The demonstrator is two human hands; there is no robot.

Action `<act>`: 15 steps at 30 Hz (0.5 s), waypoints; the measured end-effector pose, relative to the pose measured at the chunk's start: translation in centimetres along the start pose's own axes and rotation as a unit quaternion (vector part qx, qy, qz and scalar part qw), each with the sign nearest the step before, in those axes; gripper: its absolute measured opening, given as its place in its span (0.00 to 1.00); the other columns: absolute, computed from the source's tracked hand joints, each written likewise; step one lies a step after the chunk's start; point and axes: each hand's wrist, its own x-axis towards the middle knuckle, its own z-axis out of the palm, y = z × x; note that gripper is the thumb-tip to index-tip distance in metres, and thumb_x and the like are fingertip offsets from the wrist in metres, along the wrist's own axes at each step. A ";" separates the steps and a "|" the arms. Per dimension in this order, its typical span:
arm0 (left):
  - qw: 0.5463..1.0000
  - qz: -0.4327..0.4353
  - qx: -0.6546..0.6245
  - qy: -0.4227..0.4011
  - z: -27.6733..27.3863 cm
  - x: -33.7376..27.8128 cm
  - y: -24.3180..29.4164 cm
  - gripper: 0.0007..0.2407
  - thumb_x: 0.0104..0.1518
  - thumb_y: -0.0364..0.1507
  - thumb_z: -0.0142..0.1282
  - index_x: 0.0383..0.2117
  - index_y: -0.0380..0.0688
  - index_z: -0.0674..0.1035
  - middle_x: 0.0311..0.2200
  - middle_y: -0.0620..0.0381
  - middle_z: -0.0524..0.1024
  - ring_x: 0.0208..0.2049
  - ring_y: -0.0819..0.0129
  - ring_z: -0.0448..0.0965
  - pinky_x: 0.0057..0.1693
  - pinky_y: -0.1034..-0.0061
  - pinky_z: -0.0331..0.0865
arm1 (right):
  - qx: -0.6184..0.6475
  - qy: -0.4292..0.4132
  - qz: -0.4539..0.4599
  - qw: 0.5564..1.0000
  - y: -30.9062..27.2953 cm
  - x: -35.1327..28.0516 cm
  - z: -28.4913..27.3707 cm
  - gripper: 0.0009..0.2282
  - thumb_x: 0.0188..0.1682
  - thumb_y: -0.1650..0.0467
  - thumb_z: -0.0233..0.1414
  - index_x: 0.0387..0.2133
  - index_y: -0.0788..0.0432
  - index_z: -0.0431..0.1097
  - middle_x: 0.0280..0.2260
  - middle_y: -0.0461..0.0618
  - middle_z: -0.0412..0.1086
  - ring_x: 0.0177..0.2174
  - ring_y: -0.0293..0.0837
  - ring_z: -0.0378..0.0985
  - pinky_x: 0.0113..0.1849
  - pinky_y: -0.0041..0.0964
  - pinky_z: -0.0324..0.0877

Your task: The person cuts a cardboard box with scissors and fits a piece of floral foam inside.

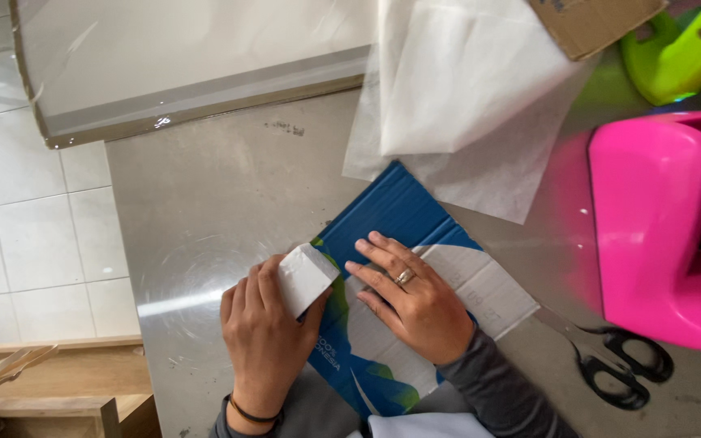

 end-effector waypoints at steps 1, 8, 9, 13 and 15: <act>1.000 0.001 0.018 -0.010 -0.1 -0.1 0.0 0.24 0.58 0.50 0.57 0.50 0.43 0.74 0.43 0.53 0.78 0.42 0.56 0.79 0.49 0.63 0.69 | 0.038 0.016 -0.015 0.999 0.0 -0.4 -0.4 0.15 0.56 0.72 0.52 0.56 0.59 0.69 0.59 0.58 0.65 0.61 0.57 0.66 0.61 0.50 0.65; 0.997 -0.027 0.020 -0.065 0.7 -0.5 -0.2 0.27 0.59 0.54 0.50 0.54 0.47 0.69 0.47 0.52 0.74 0.43 0.55 0.76 0.51 0.60 0.67 | -0.266 0.165 0.168 0.935 -0.6 -10.6 -7.2 0.11 0.56 0.74 0.52 0.50 0.60 0.75 0.48 0.50 0.76 0.47 0.47 0.79 0.54 0.42 0.69; 0.998 -0.035 0.019 -0.056 0.8 -0.4 -0.3 0.27 0.59 0.54 0.50 0.54 0.47 0.69 0.47 0.52 0.74 0.43 0.55 0.76 0.51 0.60 0.67 | -0.267 0.166 0.156 0.936 0.7 -13.3 -6.1 0.11 0.56 0.74 0.52 0.50 0.60 0.75 0.48 0.50 0.76 0.47 0.47 0.79 0.54 0.42 0.69; 0.999 -0.027 0.010 -0.022 1.1 -0.8 0.0 0.25 0.59 0.52 0.52 0.53 0.46 0.70 0.45 0.53 0.75 0.41 0.55 0.77 0.50 0.60 0.68 | -0.494 0.090 0.243 0.830 3.5 -21.0 -4.0 0.19 0.55 0.63 0.54 0.60 0.48 0.75 0.45 0.43 0.70 0.42 0.44 0.77 0.45 0.39 0.74; 0.999 -0.029 0.009 -0.012 1.2 -0.5 0.0 0.25 0.59 0.52 0.53 0.53 0.46 0.70 0.45 0.53 0.75 0.41 0.55 0.77 0.50 0.60 0.68 | -0.503 0.088 0.248 0.824 5.1 -22.4 -4.3 0.20 0.54 0.64 0.56 0.62 0.46 0.74 0.32 0.43 0.67 0.32 0.44 0.73 0.37 0.40 0.72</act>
